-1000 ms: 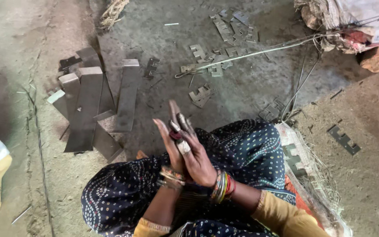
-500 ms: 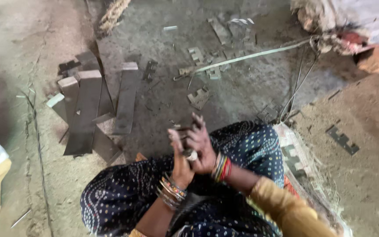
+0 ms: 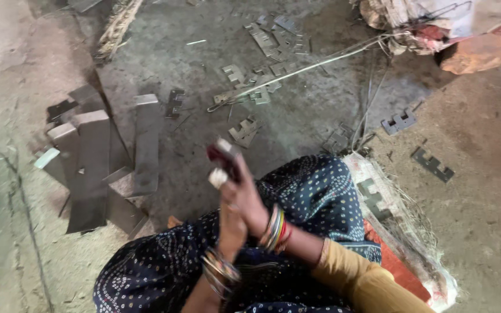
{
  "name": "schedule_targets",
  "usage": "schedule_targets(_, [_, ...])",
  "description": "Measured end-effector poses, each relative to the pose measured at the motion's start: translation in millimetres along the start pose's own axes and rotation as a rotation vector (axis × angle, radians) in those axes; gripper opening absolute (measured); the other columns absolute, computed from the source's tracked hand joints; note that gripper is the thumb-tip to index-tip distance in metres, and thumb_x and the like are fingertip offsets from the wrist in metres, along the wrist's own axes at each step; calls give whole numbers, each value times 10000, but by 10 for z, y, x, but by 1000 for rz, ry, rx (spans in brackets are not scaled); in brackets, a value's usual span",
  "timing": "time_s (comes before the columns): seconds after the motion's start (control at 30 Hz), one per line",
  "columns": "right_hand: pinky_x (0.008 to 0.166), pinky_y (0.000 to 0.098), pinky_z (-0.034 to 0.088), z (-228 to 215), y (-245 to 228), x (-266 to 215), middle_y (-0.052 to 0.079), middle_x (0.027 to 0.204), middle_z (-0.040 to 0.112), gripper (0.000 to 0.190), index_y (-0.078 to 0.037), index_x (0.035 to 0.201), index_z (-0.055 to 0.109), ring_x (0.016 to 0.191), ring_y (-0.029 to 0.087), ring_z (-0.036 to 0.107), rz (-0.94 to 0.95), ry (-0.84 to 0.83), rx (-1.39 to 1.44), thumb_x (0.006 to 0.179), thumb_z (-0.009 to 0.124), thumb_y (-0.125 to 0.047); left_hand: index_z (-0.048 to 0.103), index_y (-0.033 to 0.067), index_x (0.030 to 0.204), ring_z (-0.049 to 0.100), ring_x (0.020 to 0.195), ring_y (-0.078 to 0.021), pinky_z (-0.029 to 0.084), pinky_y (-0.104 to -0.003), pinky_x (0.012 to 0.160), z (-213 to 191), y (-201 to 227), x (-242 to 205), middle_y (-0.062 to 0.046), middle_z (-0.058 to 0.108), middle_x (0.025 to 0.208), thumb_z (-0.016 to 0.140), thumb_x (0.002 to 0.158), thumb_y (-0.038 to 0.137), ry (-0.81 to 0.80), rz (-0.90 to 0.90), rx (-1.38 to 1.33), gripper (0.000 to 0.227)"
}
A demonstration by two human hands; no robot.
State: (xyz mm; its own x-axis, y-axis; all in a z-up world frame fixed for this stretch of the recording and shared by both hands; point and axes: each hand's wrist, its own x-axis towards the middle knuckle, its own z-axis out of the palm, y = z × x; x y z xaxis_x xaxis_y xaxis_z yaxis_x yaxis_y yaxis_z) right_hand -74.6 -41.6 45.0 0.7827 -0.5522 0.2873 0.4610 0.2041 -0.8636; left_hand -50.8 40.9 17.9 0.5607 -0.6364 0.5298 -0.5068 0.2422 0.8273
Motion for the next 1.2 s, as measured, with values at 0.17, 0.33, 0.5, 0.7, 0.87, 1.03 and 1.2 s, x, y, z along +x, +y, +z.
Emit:
schedule_targets(0.17, [1061, 299, 494, -178, -38, -47, 140, 1437, 604, 442, 31, 1500, 489, 1288, 155, 591, -31, 47, 59, 1093, 508, -141, 47, -53, 1633, 187, 1588, -466, 203, -501, 1302, -69, 129, 4, -356, 155, 1679, 424, 817, 869, -189, 146, 325, 1288])
schedule_targets(0.33, [1039, 535, 443, -366, -149, 184, 268, 1446, 561, 473, 84, 1510, 504, 1241, 404, 565, 232, 153, 185, 1136, 517, -205, -71, -55, 1638, 155, 1615, -489, 202, -510, 1310, 27, 457, -47, -386, 68, 1711, 413, 760, 944, -295, 37, 230, 1415])
schedule_targets(0.5, [1348, 444, 202, -143, -249, -319, 114, 1578, 493, 551, -42, 1539, 518, 1542, 277, 416, -414, 21, -574, 1136, 418, -404, -139, -20, 1601, 130, 1664, -434, 175, -488, 1344, 27, 634, 107, -314, 14, 1761, 367, 974, 876, -93, -251, -27, 1205])
schedule_targets(0.7, [1247, 349, 376, -208, -245, -197, 101, 1574, 518, 684, -34, 1612, 358, 1458, 196, 511, -265, -68, -138, 1090, 391, -474, -130, 10, 1675, 49, 1695, -422, 181, -461, 1380, 71, 675, 180, -282, -44, 1793, 282, 984, 825, -183, 64, 21, 1145])
schedule_targets(0.87, [1094, 362, 522, -385, -50, 59, 158, 1420, 612, 526, 36, 1594, 406, 1265, 225, 627, 60, 77, 265, 1115, 461, -174, -62, -16, 1650, 118, 1671, -440, 180, -488, 1348, 32, 753, 53, -300, 71, 1769, 383, 915, 860, -268, -55, -7, 1227])
schedule_targets(1.03, [820, 398, 631, -387, -103, -132, 102, 1202, 679, 408, -65, 1434, 471, 954, 258, 729, 184, 153, 308, 1043, 478, -180, -6, -45, 1639, 247, 1628, -434, 262, -467, 1307, 44, 650, 112, -312, 177, 1733, 437, 893, 891, -250, -64, -36, 1276])
schedule_targets(1.2, [559, 370, 574, -687, -44, 13, 98, 908, 623, 242, -8, 1161, 576, 647, 200, 655, 250, 136, 512, 1165, 533, -246, 103, -31, 1670, 219, 1668, -418, 210, -463, 1364, 86, 466, 0, -273, 242, 1743, 462, 905, 856, -420, 96, 28, 1225])
